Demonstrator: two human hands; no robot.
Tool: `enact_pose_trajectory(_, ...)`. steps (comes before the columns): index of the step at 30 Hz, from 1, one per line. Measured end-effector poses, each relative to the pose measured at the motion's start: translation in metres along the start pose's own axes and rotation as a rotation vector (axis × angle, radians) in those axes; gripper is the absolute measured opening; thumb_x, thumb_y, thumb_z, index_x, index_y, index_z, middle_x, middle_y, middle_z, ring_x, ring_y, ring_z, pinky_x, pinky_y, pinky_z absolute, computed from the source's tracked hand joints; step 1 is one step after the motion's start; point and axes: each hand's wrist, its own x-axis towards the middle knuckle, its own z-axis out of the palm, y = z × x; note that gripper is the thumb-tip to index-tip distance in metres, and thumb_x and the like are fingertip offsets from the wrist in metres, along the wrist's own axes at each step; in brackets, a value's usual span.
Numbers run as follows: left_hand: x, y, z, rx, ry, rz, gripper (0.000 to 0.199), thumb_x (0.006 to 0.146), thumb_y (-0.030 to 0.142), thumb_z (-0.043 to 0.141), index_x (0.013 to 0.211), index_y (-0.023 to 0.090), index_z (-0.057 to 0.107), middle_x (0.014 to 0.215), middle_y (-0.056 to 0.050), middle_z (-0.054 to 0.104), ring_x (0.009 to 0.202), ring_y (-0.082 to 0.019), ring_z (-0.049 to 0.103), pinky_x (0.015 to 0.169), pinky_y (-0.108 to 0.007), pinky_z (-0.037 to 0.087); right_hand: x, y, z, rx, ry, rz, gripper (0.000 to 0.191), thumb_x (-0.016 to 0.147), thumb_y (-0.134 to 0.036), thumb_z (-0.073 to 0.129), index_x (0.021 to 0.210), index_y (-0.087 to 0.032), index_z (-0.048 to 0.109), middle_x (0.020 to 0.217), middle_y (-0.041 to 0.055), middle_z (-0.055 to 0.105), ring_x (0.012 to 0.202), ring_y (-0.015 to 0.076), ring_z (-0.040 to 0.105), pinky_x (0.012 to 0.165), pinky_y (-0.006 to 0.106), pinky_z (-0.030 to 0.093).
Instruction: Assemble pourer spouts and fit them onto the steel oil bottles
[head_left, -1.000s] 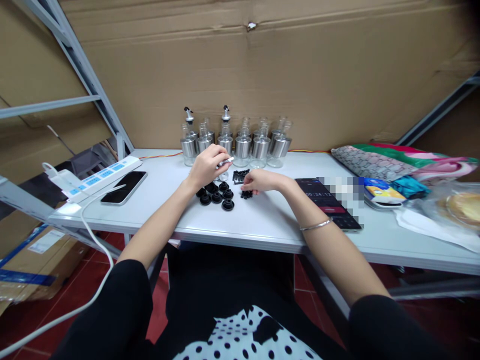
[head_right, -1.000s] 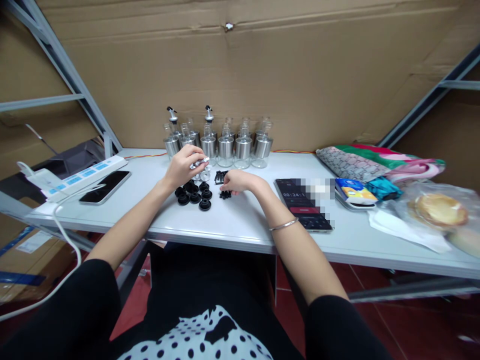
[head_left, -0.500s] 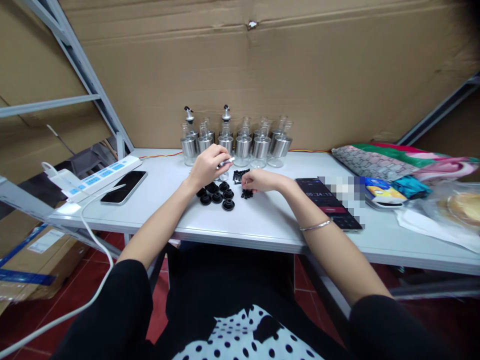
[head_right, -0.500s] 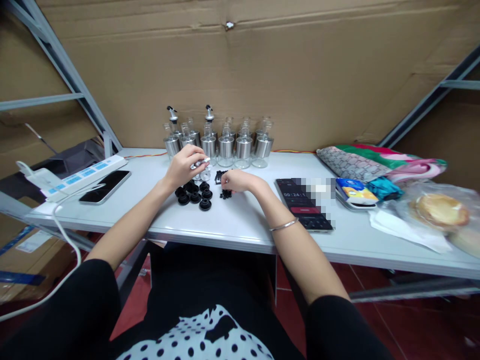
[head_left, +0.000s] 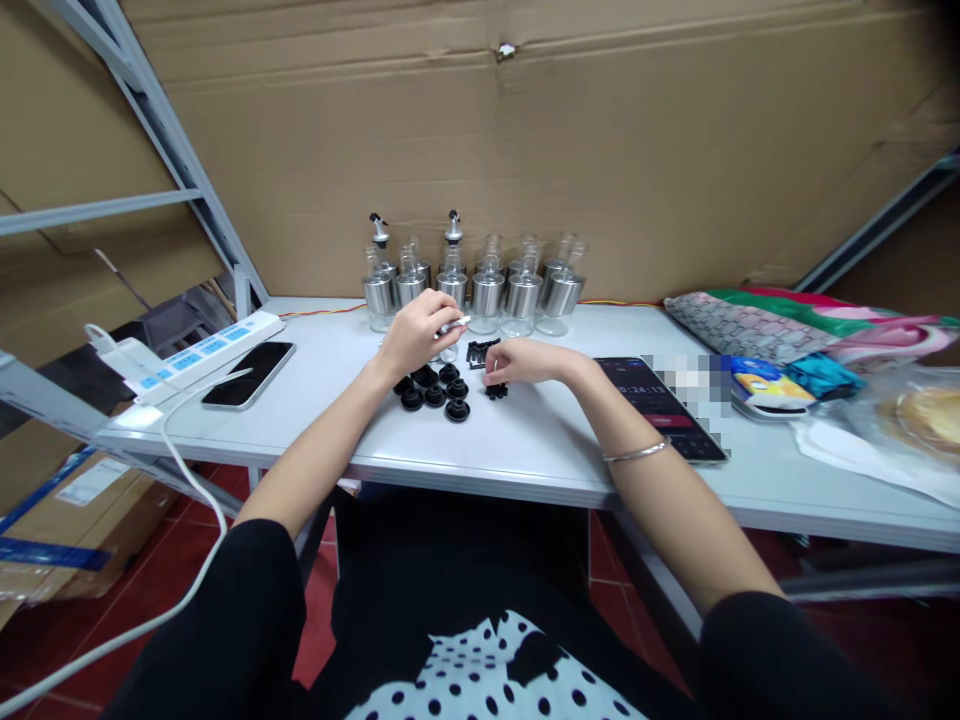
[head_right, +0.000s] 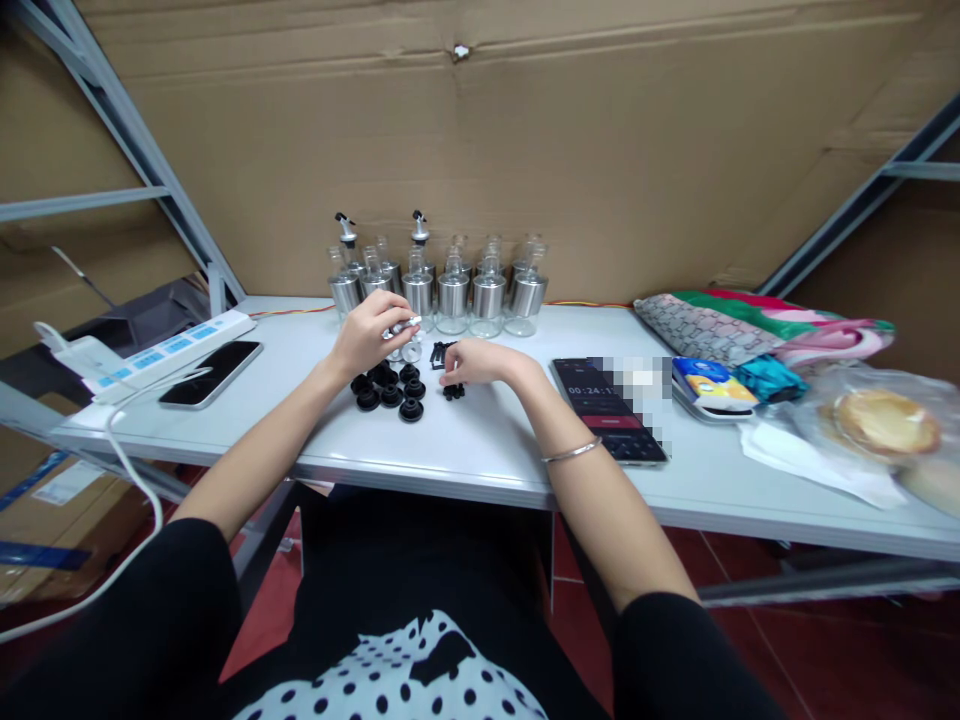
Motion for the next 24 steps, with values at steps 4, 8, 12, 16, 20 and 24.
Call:
enact_pose_trajectory(4,0.000,0.000,-0.001,-0.005,-0.006,-0.005,0.013,0.090,0.025,0.055,0.086,0.016,0.063,0.090,-0.007,0.063,0.083,-0.017,0.057,0.073,-0.031,0.049,-0.002,0.001,-0.002,-0.005,-0.036,0.031,0.037,0.072,-0.045,0.072,0.097,-0.017,0.065,0.083,0.0049,0.070,0.074,0.0181,0.062,0.064,0.025,0.042)
enact_pose_trajectory(8,0.001,0.001,-0.001,-0.022,-0.023,-0.024,0.013,0.090,0.025,0.055,0.087,0.016,0.063,0.091,-0.007,0.063,0.084,-0.017,0.057,0.074,-0.032,0.049,-0.005,0.005,-0.006,-0.008,-0.052,0.048,0.042,0.069,-0.044,0.074,0.100,-0.018,0.064,0.081,0.0039,0.069,0.074,0.0187,0.062,0.064,0.026,0.042)
enact_pose_trajectory(12,0.001,0.001,-0.001,-0.040,-0.033,-0.035,0.012,0.089,0.024,0.055,0.086,0.016,0.063,0.091,-0.008,0.063,0.084,-0.018,0.056,0.075,-0.032,0.048,-0.007,0.016,-0.011,0.019,-0.065,0.045,0.048,0.063,-0.039,0.077,0.104,-0.017,0.063,0.082,0.0025,0.068,0.073,0.0179,0.061,0.063,0.026,0.043)
enact_pose_trajectory(16,0.001,0.001,-0.001,-0.050,-0.040,-0.038,0.013,0.090,0.025,0.055,0.086,0.015,0.063,0.092,-0.008,0.063,0.085,-0.018,0.056,0.075,-0.032,0.048,-0.006,0.021,-0.012,-0.014,-0.064,0.071,0.046,0.060,-0.034,0.079,0.100,-0.018,0.064,0.080,0.0010,0.067,0.071,0.0170,0.060,0.062,0.026,0.042)
enact_pose_trajectory(20,0.000,0.000,-0.001,-0.034,-0.028,-0.025,0.013,0.089,0.025,0.055,0.086,0.015,0.063,0.092,-0.008,0.063,0.085,-0.017,0.056,0.075,-0.032,0.048,-0.008,0.018,-0.013,0.055,-0.044,0.062,0.040,0.062,-0.032,0.077,0.096,-0.017,0.063,0.079,0.0012,0.066,0.070,0.0160,0.060,0.063,0.026,0.042)
enact_pose_trajectory(24,0.001,0.001,-0.001,-0.029,0.006,-0.002,0.016,0.090,0.027,0.055,0.086,0.016,0.065,0.089,-0.007,0.063,0.083,-0.017,0.056,0.073,-0.031,0.048,-0.010,0.017,-0.014,0.258,0.104,-0.052,0.026,0.071,-0.034,0.069,0.088,-0.016,0.061,0.073,0.0011,0.063,0.067,0.0142,0.057,0.063,0.026,0.042)
